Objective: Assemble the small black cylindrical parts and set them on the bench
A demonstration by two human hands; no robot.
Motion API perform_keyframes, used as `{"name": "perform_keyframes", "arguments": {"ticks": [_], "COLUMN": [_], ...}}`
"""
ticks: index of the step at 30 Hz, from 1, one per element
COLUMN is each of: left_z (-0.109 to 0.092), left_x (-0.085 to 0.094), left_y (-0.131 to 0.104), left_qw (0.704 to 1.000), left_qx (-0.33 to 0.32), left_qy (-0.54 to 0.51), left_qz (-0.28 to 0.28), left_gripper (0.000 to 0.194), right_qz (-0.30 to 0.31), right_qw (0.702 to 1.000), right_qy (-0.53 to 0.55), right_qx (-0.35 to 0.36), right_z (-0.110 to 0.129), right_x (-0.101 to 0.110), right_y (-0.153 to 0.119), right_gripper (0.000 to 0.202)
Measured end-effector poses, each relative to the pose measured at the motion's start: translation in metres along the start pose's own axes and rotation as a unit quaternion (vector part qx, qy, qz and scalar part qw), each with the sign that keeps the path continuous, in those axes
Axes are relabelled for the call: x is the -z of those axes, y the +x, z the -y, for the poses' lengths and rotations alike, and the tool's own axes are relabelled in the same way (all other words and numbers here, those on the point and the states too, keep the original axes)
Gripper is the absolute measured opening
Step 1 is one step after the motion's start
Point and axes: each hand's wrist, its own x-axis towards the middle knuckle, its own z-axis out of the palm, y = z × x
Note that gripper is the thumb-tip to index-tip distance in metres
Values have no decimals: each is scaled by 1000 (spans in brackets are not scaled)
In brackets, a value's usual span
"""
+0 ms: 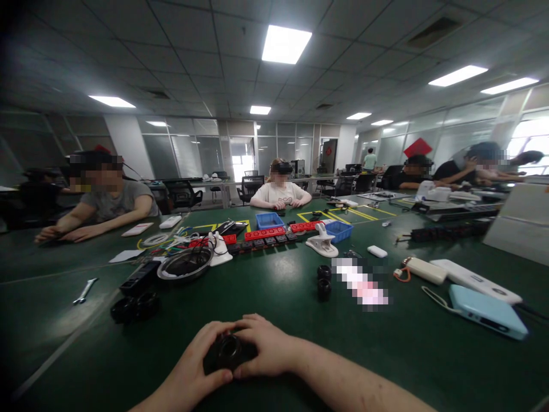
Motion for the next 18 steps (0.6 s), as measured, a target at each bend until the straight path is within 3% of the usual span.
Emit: {"name": "perform_keyframes", "arguments": {"ticks": [2, 7, 10, 13, 15, 18], "left_z": [-2, -5, -6, -6, -6, -11], "left_x": [4, 10, 8, 4, 4, 6], "left_y": [-2, -1, 2, 4, 4, 4], "left_qw": [1000, 998, 998, 998, 998, 998], "left_qx": [-16, 1, 26, 51, 55, 54], "left_qy": [1, -15, -9, 8, 11, 2], "left_qz": [4, 61, 62, 32, 21, 37], "left_gripper": [53, 37, 32, 29, 29, 28], "right_qz": [3, 15, -37, -102, -123, -63], "right_qw": [1000, 998, 999, 989, 983, 994], "right_qy": [20, 55, 18, -78, -111, -79], "right_qx": [13, 33, 3, -73, -85, -45], "right_z": [0, -1, 1, 9, 14, 12], "right_x": [4, 7, -2, -12, -14, -5], "right_y": [1, 5, 8, 7, 4, -2], "right_gripper": [52, 43, 41, 49, 55, 66]}}
